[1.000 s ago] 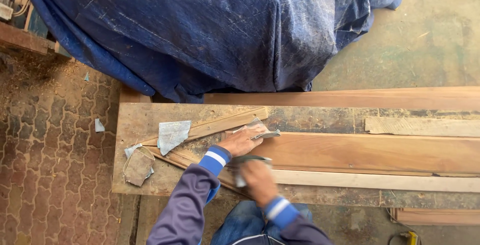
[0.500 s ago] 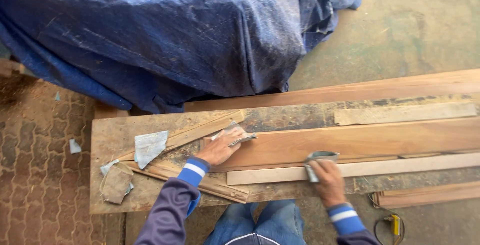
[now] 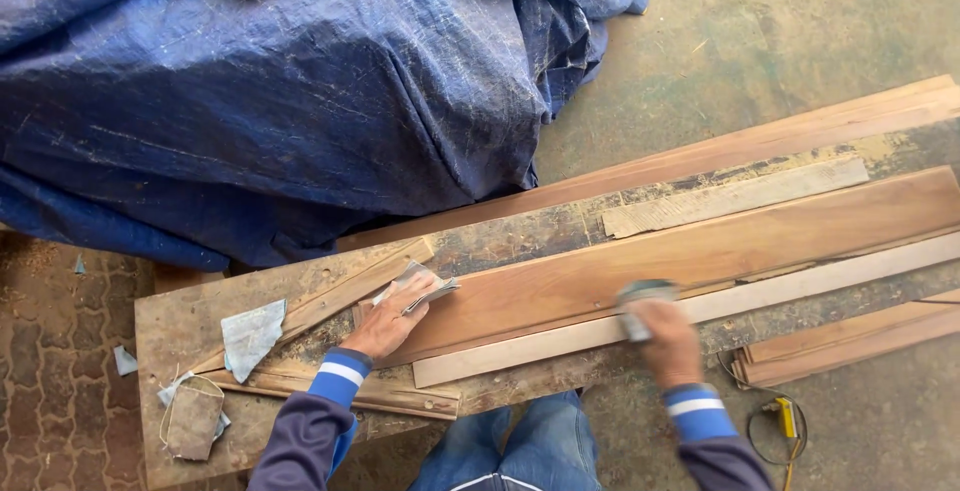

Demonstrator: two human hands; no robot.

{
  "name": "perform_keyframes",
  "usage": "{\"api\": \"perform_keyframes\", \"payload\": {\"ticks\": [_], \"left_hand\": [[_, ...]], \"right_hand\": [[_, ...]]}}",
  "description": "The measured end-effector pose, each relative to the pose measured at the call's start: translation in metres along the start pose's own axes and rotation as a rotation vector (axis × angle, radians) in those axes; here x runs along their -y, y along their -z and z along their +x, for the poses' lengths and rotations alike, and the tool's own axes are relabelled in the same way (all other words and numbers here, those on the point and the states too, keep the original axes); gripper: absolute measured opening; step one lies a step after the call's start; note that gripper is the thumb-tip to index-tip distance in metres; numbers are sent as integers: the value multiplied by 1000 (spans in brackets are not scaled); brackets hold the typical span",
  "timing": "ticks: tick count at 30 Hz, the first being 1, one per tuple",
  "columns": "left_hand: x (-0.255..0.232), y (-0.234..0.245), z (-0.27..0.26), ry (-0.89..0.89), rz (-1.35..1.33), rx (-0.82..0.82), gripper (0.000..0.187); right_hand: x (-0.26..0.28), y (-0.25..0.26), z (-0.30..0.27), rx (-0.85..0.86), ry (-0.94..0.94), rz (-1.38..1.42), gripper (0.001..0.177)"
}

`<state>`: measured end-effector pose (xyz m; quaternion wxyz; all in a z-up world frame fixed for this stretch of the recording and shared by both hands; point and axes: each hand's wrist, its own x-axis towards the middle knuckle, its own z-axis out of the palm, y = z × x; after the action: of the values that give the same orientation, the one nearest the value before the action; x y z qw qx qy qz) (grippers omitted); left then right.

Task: Sanding various pieces of wood by hand using sandpaper sheets on a workbench.

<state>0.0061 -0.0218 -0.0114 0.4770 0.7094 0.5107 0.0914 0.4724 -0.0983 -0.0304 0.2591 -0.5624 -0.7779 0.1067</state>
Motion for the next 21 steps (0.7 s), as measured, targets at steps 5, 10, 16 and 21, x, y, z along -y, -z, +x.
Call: {"api": "perform_keyframes", "payload": {"ticks": [5,10,16,21], "left_hand": [[10,-6,1,22,-26,-28,53],[7,-1,0,46,-8,-19,52],[-10,0,-1,52,28,-31,51],[9,-8,0,-14,-46,-46,48]], "right_hand": [[-12,24,5,-273,-337,-167,33],[124,-109,14,-82,-76,-43,55],[180,-119,24,76,212,30,59],[85,-62,-2,37,-70,-66,54]]}}
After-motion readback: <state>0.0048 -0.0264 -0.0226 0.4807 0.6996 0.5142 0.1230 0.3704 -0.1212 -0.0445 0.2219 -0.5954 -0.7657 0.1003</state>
